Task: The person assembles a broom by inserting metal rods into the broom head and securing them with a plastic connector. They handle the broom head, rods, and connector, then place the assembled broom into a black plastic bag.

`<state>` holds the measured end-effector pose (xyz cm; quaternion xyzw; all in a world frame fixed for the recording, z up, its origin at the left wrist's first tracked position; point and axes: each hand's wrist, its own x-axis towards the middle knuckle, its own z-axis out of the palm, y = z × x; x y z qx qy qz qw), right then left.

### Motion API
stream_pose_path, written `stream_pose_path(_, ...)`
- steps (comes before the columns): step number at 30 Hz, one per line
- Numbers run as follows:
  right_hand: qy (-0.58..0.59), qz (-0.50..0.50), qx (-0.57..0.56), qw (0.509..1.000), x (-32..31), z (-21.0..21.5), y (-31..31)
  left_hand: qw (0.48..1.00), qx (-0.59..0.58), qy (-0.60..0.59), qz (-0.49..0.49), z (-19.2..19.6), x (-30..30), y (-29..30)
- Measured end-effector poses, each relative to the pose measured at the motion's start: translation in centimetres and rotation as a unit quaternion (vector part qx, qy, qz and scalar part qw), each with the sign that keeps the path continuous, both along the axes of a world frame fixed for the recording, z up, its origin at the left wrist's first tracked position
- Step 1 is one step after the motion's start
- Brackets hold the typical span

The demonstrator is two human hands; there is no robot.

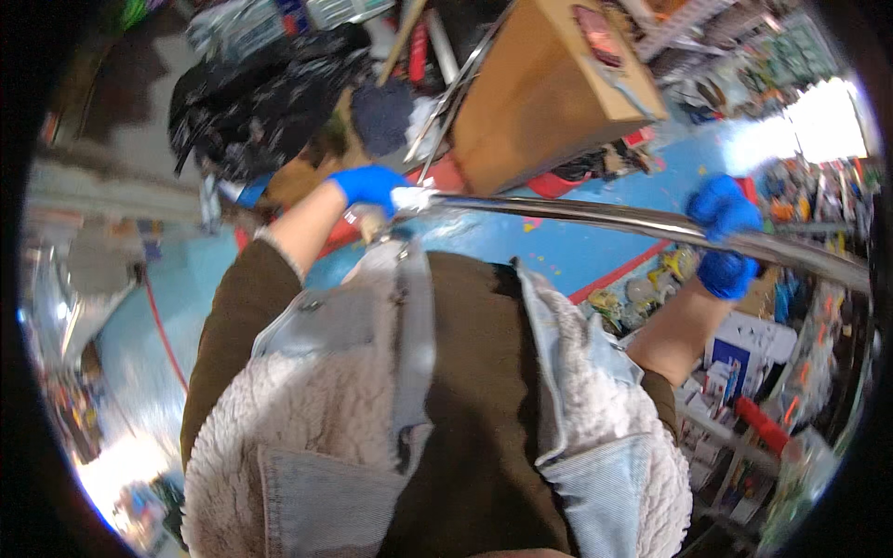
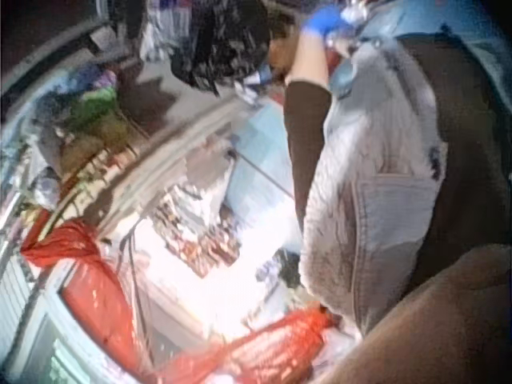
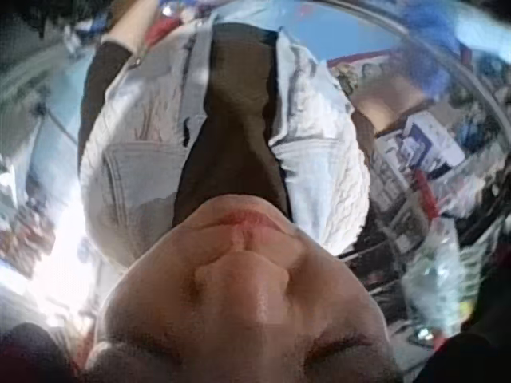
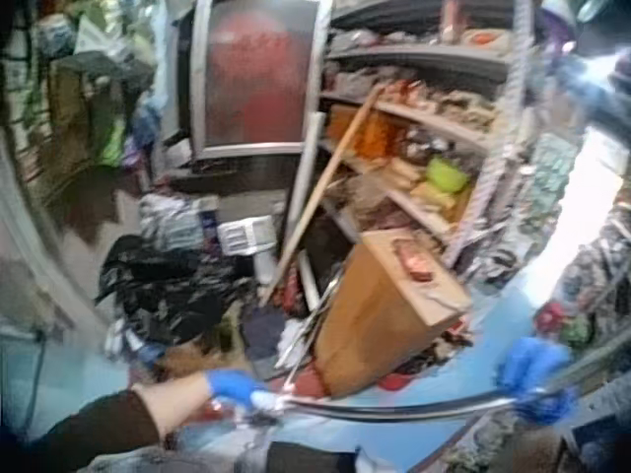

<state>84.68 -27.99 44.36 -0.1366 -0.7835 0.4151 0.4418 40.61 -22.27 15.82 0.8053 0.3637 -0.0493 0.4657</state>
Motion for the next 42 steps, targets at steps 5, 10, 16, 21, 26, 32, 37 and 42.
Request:
stream_pose_path(5, 0.068, -0.476, -0.096, 0.872, -1.3, -3.8, 2.5, 0.944, 0.206, 0.123, 0.227, 1.4, 1.4, -0.3)
stream_pose_path(10, 0.206, -0.297, -0.111, 0.926, -4.4, -0.4, 2.1, 0.957, 0.19, 0.139, 0.168, 2.6, 1.0, 0.7)
stream_pose_path(16, 0.263, 0.478, 0.008, 0.838, -1.3, 5.6, 0.1, 0.995, 0.055, 0.076, -0.037, 1.4, 2.1, -1.2)
stream_pose_path(21, 0.3, -0.307, -0.216, 0.877, -2.8, -4.0, 6.3, 0.943, 0.155, 0.143, 0.259, -5.4, 1.2, -4.0)
stream_pose_path(26, 0.356, -0.377, -0.393, 0.759, -2.6, -13.4, 8.3, 0.958, 0.045, 0.252, 0.126, -7.5, -1.2, -5.5)
stream_pose_path(32, 0.34, -0.252, -0.401, 0.812, -11.0, -11.9, 6.4, 0.961, 0.055, -0.197, 0.188, 4.7, 10.7, -2.2)
stream_pose_path(37, 0.211, -0.118, -0.371, 0.897, -13.2, -5.7, 4.4, 0.902, -0.055, -0.381, 0.194, 15.7, 15.3, -1.3)
stream_pose_path(42, 0.194, 0.083, -0.026, 0.977, -6.8, 10.7, 5.4, 0.97, -0.113, -0.216, 0.003, 20.8, 12.5, -2.2)
